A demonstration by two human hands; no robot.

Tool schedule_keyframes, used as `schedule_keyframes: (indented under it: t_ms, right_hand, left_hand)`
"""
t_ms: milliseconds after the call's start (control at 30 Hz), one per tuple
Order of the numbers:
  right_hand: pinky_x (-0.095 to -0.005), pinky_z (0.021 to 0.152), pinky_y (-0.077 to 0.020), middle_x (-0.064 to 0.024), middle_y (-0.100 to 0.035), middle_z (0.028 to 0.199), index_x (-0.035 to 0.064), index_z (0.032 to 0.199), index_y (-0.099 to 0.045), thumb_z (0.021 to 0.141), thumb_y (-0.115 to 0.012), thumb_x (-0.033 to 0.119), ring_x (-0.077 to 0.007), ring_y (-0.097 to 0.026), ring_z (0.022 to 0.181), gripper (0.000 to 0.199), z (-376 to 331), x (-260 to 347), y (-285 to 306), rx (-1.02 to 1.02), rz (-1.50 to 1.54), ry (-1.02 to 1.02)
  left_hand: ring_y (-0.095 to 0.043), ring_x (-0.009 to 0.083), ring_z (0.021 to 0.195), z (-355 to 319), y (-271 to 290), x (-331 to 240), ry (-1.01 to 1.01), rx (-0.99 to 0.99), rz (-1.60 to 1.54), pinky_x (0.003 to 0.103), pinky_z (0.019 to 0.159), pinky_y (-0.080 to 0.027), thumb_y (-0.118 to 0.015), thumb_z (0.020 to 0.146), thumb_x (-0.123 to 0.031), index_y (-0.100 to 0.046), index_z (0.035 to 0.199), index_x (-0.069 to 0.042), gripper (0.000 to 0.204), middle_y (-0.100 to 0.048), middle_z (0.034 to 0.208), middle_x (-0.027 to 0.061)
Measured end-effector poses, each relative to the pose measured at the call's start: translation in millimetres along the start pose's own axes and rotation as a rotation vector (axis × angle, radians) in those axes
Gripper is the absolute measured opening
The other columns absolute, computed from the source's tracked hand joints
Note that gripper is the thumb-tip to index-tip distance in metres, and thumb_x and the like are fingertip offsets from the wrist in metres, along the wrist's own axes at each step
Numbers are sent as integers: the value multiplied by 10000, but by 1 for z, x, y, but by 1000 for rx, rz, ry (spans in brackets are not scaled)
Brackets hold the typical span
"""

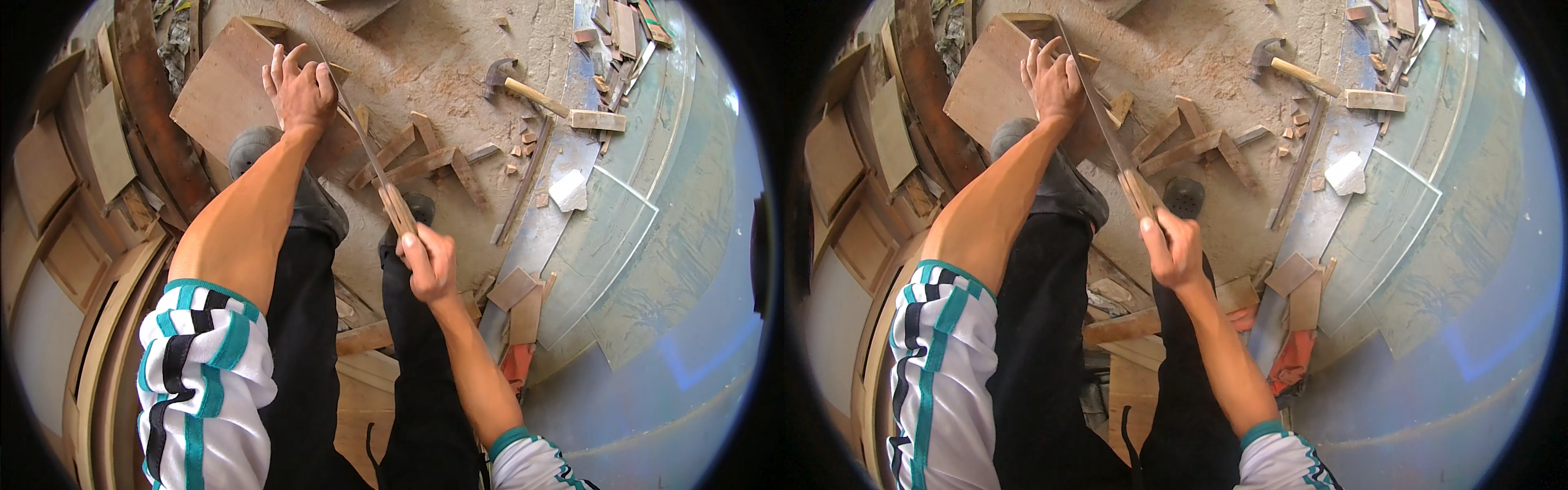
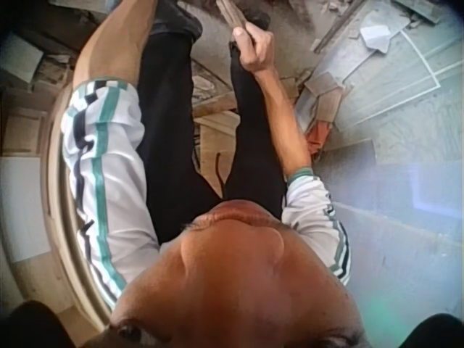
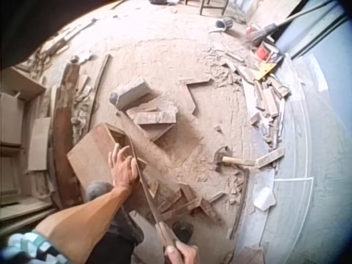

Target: The person sits on the floor and uses a hand saw to cut a small piece of wood. They hold the wood steady with one hand and saw with the other, then inspect the cut piece.

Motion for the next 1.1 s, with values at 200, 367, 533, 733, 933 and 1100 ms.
schedule_keyframes:
  t_ms: [200,367,533,733,933,1100]
  right_hand:
    - [-339,476,-384,-125,-512,562,-11,728,-548,986,-547,233,-178,-501,473,355,16,5,1,49,-62,-22]
    - [-276,474,-282,-3,-454,550,11,705,-553,989,-509,231,-73,-390,497,362,-9,10,5,7,6,-41]
    - [-278,477,-265,8,-427,556,19,692,-517,999,-495,252,-71,-353,501,386,23,11,-5,8,30,-50]
    - [-293,528,-369,-47,-528,592,-12,796,-613,989,-502,224,-112,-482,547,325,-15,-16,0,26,61,-120]
    - [-266,586,-380,-23,-528,652,-22,850,-638,1029,-480,259,-95,-470,608,369,-7,-23,-5,-28,45,-119]
    - [-246,487,-298,22,-458,579,3,715,-599,1041,-558,368,-54,-410,530,491,4,-28,-6,-106,-16,-281]
  left_hand:
    - [-250,299,1505,1,1,2,-6,-39,-12,520,1241,-86,-421,998,-361,-754,1003,-121,411,-508,1467,36]
    - [-255,301,1503,0,3,1,5,-27,-22,521,1241,-91,-429,995,-372,-759,996,-122,414,-512,1463,44]
    - [-268,311,1497,1,2,-3,-6,-52,-44,522,1239,-106,-439,986,-373,-759,978,-119,408,-514,1462,61]
    - [-285,325,1490,1,5,0,19,-84,-85,536,1234,-127,-453,960,-324,-743,976,-71,384,-516,1459,93]
    - [-298,334,1487,0,3,1,11,-127,-85,529,1233,-135,-438,955,-310,-724,982,-74,371,-522,1471,80]
    - [-280,329,1494,2,4,-2,16,-110,-114,539,1236,-115,-467,938,-341,-730,956,-41,400,-518,1457,118]
Point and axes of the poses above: each hand's wrist, its own z-axis towards the middle knuckle, its own y-axis out of the back of the hand, x = y × z, the point moved 7 cm from there along z, towards the middle knuckle
